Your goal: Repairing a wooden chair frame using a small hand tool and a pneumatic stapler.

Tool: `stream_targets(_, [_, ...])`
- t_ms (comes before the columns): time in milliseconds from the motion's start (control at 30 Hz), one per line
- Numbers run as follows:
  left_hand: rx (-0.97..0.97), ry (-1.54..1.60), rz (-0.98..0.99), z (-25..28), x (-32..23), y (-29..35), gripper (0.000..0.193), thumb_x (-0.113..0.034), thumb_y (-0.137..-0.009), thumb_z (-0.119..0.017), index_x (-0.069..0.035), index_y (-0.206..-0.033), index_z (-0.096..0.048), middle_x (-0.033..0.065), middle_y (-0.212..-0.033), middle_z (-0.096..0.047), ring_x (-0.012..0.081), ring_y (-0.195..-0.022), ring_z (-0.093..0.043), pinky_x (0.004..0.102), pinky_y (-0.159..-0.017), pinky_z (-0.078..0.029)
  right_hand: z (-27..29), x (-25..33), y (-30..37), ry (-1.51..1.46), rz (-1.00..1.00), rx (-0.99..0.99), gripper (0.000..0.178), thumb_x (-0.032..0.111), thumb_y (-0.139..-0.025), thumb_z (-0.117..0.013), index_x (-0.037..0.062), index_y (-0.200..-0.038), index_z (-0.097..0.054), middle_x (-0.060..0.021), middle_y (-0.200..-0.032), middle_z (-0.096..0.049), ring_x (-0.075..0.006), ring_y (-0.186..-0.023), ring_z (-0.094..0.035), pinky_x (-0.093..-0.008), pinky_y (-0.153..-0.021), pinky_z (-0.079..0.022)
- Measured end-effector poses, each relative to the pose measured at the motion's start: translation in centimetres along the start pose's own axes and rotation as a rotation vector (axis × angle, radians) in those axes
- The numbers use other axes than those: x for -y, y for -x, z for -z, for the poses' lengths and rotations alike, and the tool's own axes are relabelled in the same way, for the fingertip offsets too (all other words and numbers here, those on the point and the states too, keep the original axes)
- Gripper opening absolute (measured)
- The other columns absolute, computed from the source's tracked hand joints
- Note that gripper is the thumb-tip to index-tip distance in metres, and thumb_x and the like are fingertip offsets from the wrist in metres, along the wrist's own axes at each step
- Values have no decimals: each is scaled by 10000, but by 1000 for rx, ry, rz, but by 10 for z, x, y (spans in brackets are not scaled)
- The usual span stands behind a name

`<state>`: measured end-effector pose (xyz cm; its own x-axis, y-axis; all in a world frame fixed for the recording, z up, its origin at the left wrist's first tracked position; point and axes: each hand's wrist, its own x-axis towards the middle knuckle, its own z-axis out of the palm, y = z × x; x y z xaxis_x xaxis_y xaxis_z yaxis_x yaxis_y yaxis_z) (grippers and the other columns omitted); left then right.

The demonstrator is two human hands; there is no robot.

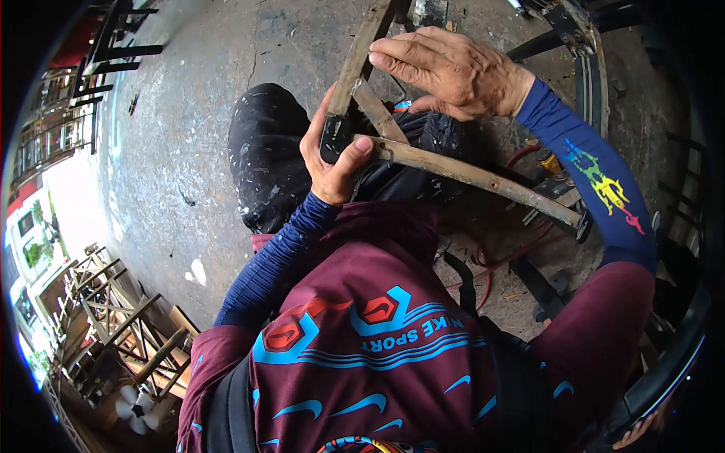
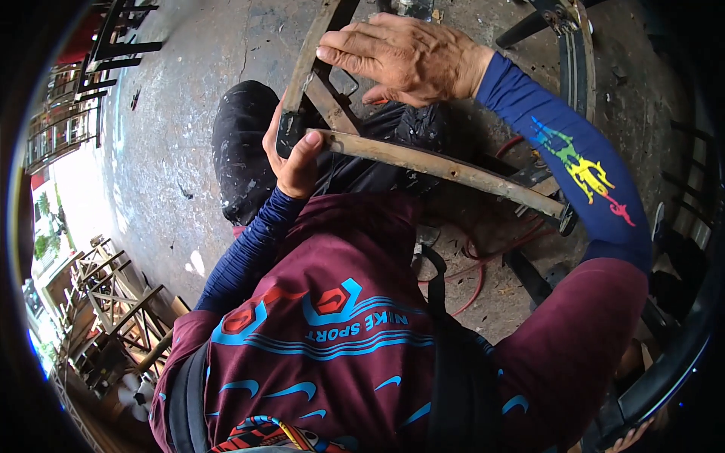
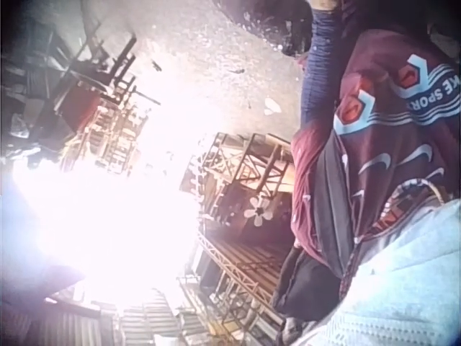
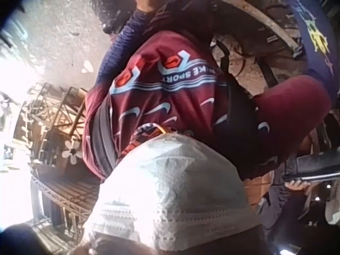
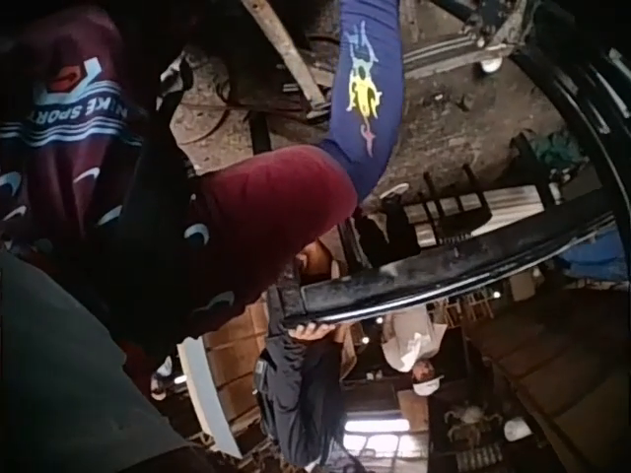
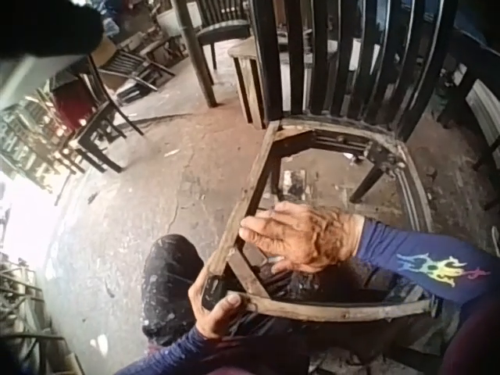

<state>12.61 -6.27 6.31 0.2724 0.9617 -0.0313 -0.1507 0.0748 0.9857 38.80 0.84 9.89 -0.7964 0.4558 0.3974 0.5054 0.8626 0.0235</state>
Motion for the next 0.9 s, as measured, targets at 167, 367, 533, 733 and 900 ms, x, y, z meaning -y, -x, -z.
stream_targets(167, [-113, -55, -23, 8, 13, -6, 945, -377, -722, -737, 120, -1455, -408, 186, -1274, -628, 238, -1149, -608, 344, -1022, -447, -13, -26, -25, -22, 274, -28, 520, 230, -773, -774, -7, -1211, -626, -110, -1312, -579, -285, -1272, -548, -405, -1060, -495])
stream_targets(367, [-209, 3, 51, 12, 18, -8, 974, -404, -704, -738, 128, -1450, -410, 202, -1292, -618, 254, -1181, -597, 364, -1036, -438, -41, -34, -24, -207, 273, -264, 262, 173, -767, -776, -11, -936, -698, -77, -1010, -662, -278, -1122, -604, -400, -918, -554])
stream_targets(533, [-237, -38, -34, 12, 20, -11, 1015, -466, -699, -752, 137, -1441, -413, 206, -1299, -614, 270, -1190, -597, 372, -1050, -425, -63, -16, -8, -480, 165, -92, 197, 63, -819, -734, 2, -1000, -688, -107, -1033, -630, -266, -1001, -639, -387, -841, -572])
stream_targets(733, [-195, -69, 17, 19, 25, -12, 1033, -516, -706, -747, 149, -1425, -419, 220, -1304, -614, 271, -1216, -591, 368, -1062, -415, -66, 2, -4, -1147, -296, -28, 97, -87, -898, -636, -41, -983, -628, -128, -903, -554, -257, -776, -628, -316, -667, -543])
stream_targets(900, [-205, -142, -8, 21, 21, -16, 1016, -510, -718, -730, 148, -1426, -418, 223, -1270, -636, 281, -1174, -623, 362, -1033, -442, -58, 12, -14, -1078, -432, -47, 336, 182, -972, -653, -23, -744, -516, -125, -624, -486, -264, -592, -546, -384, -581, -440])
